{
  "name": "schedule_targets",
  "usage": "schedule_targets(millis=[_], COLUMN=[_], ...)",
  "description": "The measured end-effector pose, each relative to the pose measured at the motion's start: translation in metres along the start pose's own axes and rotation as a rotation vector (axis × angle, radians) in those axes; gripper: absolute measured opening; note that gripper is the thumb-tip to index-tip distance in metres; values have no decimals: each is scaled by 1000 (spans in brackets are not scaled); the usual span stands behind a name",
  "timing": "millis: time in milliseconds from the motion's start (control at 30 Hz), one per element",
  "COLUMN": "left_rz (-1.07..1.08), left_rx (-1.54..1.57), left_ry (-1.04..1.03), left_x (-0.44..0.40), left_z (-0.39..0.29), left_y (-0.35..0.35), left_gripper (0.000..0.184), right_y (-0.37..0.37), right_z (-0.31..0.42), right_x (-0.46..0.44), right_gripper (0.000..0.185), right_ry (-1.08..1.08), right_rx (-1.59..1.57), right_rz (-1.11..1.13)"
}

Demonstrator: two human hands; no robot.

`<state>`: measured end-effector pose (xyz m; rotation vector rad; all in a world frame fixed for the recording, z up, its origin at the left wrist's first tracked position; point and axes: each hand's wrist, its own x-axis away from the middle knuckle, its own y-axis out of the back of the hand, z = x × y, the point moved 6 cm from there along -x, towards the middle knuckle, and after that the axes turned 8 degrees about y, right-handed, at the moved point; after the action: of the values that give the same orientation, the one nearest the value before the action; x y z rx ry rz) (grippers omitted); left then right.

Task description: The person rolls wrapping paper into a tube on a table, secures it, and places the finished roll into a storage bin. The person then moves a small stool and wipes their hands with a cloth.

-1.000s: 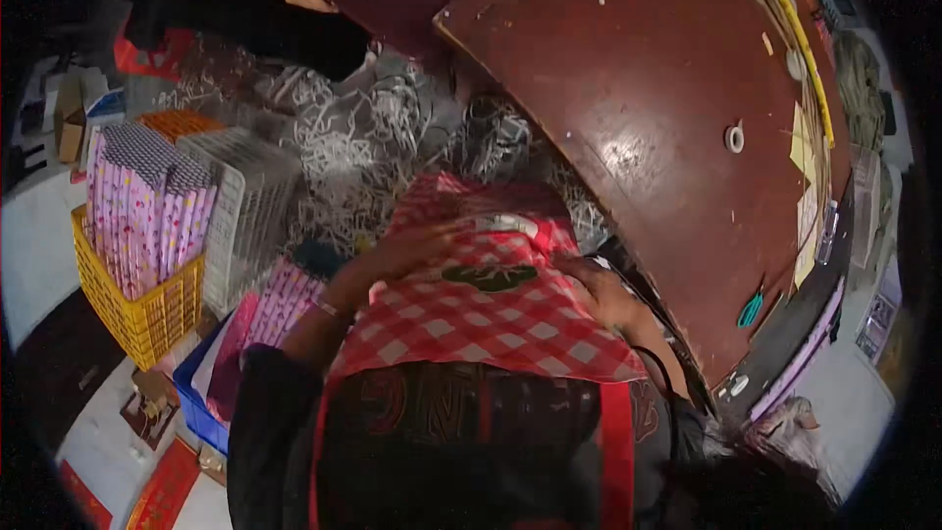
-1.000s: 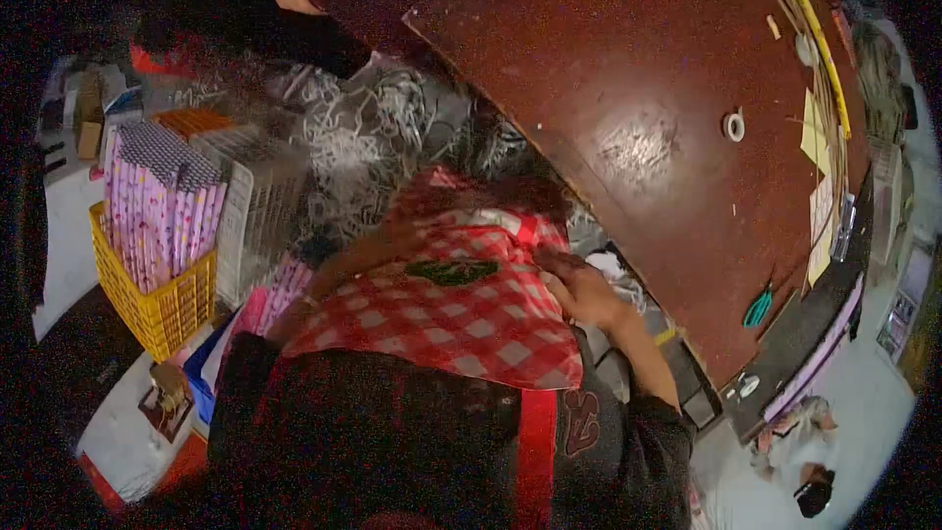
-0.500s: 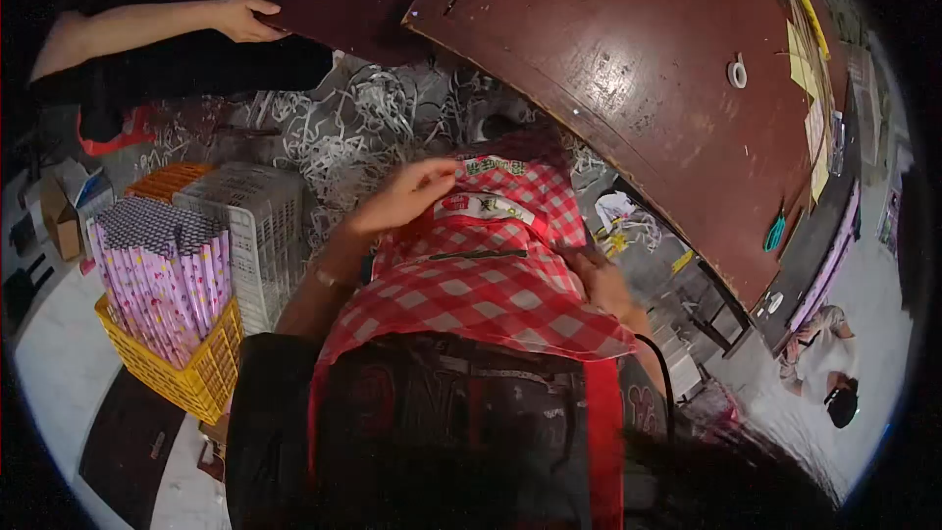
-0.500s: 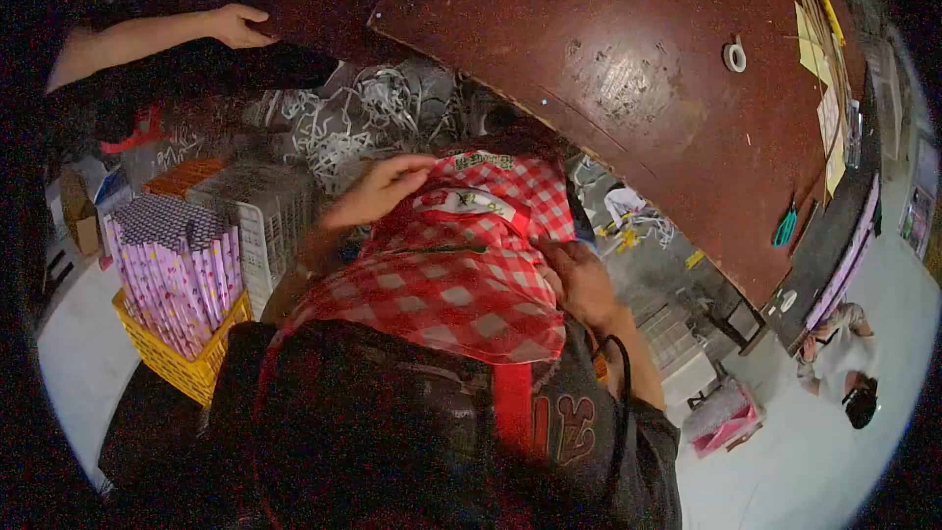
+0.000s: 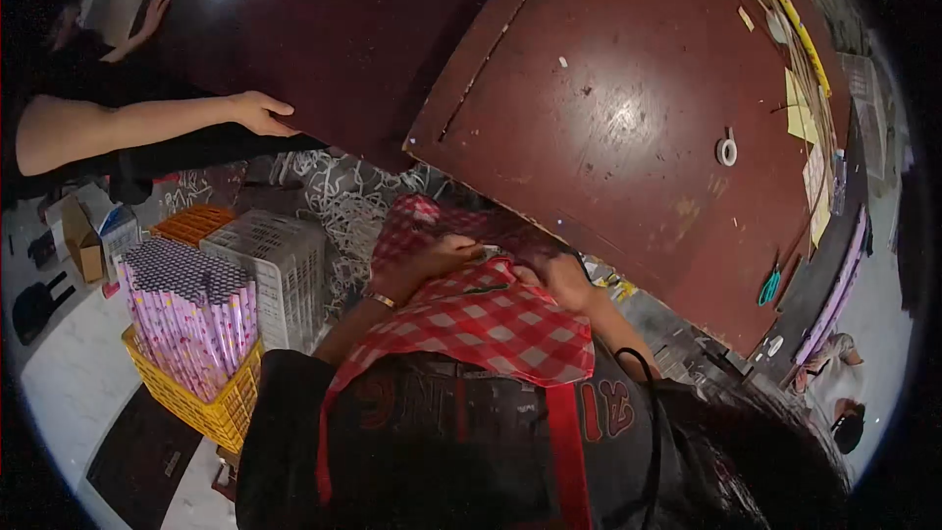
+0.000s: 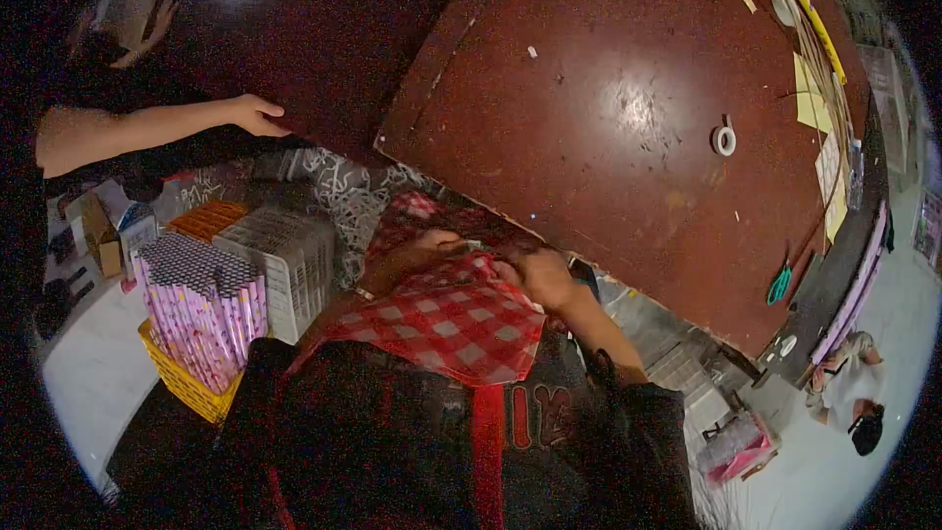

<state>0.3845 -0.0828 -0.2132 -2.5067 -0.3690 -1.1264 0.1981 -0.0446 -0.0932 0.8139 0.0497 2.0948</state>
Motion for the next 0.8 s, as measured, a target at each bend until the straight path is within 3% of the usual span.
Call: schedule_targets(millis=[67,100,133,167,200,267,333,367,433,467,533,567,600,667,700,733,800], left_rz=[-90,-305,-520,-290,-350,-434,-424,-464,-506,-487,-146,57,97,100,216,250,261], left_rx=[45,-10,-70,140,41,-118,-70,-131,-241,-261,-285,-281,-291,-464,-648,-666,-589], left_ry=[4,-108,-228,-185,-211,-335,-356,-172,-395,-368,-219,-250,-238,36,62,67,-161], left_x=[19,21,27,37,46,46,53,66,107,124,166,175,188,207,203,198,198], left_z=[-18,-24,-31,-52,-68,-68,-67,-61,-68,-60,-68,-47,-46,-46,-27,-9,-2], left_y=[17,32,48,53,64,81,97,108,121,126,126,123,121,124,124,124,119], left_gripper=[37,36,35,34,33,29,27,24,26,23,20,24,24,36,47,47,49], right_y=[24,22,10,-3,-20,-40,-52,-58,-64,-75,-99,-104,-110,-123,-123,-126,-134], right_z=[37,46,63,76,71,57,82,92,116,119,126,130,135,138,143,150,158], right_x=[-2,-5,-13,-24,-40,-69,-90,-95,-104,-109,-114,-118,-120,-121,-120,-117,-110], right_gripper=[34,27,29,30,29,26,18,16,12,13,16,15,15,14,14,15,16], right_ry=[232,237,361,490,572,219,238,272,158,164,220,148,78,74,82,91,32], right_rx=[-113,-361,-354,-340,-320,-301,-236,-154,-248,-130,13,-62,-139,-139,-136,-135,-102], right_rz=[-200,-227,-204,-185,-203,-72,-51,-34,5,-27,-191,-158,-124,-266,-298,-327,-408])
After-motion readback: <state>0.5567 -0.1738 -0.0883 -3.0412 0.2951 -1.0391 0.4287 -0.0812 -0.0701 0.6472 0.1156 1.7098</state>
